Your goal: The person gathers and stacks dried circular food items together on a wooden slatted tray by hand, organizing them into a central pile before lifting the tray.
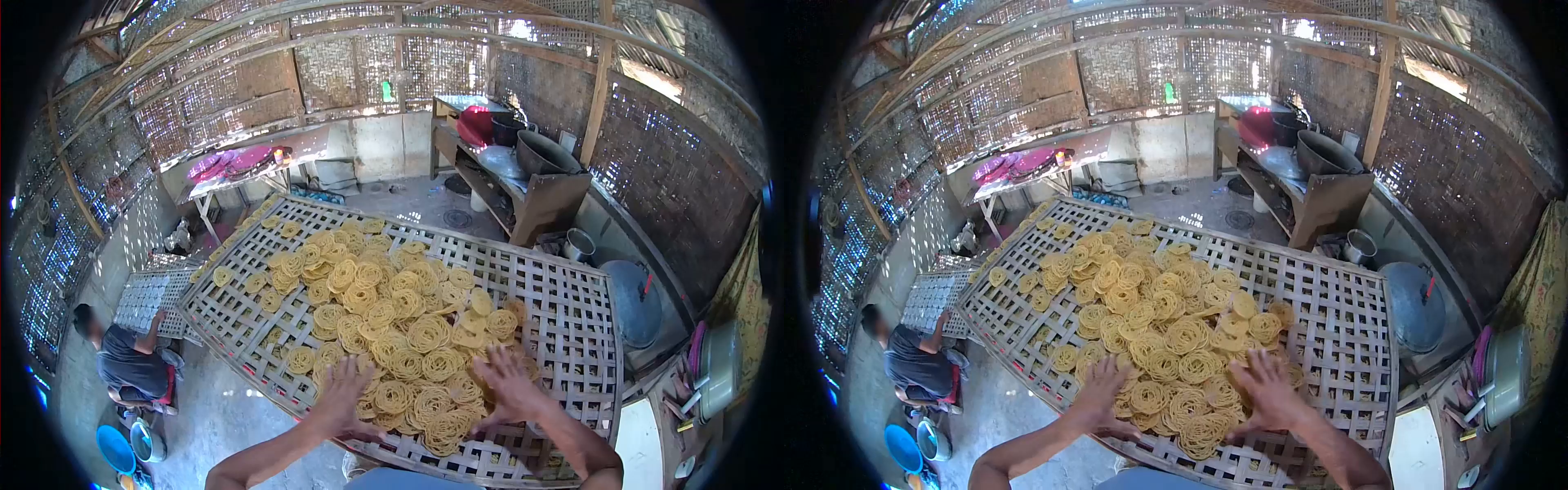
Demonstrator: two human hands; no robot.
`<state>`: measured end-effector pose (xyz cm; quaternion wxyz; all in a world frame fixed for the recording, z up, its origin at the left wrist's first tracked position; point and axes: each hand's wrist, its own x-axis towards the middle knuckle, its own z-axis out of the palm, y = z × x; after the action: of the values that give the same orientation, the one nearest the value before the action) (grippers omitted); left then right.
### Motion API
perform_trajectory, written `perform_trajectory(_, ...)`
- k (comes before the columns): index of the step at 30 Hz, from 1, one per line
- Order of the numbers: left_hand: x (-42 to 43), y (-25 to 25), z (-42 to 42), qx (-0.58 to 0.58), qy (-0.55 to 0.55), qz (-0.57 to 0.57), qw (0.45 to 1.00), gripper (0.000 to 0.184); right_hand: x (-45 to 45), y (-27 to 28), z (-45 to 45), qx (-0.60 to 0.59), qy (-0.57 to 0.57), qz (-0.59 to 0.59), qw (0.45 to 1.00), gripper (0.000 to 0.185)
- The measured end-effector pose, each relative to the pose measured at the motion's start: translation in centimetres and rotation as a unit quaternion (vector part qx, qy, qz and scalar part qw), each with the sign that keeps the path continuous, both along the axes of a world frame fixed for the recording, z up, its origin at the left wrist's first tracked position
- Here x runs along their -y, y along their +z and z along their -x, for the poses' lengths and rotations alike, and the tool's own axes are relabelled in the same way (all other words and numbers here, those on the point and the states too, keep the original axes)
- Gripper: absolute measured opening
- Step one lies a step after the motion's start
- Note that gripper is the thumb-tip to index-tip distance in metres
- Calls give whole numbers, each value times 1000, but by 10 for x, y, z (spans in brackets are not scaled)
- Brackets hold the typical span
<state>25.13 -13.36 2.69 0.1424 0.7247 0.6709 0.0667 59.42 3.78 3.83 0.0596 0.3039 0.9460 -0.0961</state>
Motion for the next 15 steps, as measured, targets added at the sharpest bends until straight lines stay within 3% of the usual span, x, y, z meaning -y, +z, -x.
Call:
perform_trajectory(3, -13, -23, -18, -8, -46, -41, 998, 141, 5, -35, 20, -67, -7, -14, 998, 138)
perform_trajectory(5, -31, -15, -28, 54, -50, -41, 996, 133, -8, -44, 38, -127, -29, 0, 992, 134)
perform_trajectory(7, -49, -19, -31, 124, -64, -61, 988, 128, -8, -32, 56, -156, -44, -17, 987, 115)
perform_trajectory(9, -66, 3, -48, 187, -49, -102, 976, 108, -11, -24, 71, -221, -51, 15, 974, 103)
perform_trajectory(10, -75, 2, -49, 194, -61, -130, 970, 102, -18, -35, 77, -260, -44, -100, 959, 86)
perform_trajectory(13, -93, 7, -59, 215, -75, -185, 956, 90, -27, -6, 83, -386, -71, 34, 919, 73)
perform_trajectory(15, -107, 26, -63, 260, -76, -196, 943, 90, -33, 15, 82, -426, -75, 27, 901, 65)
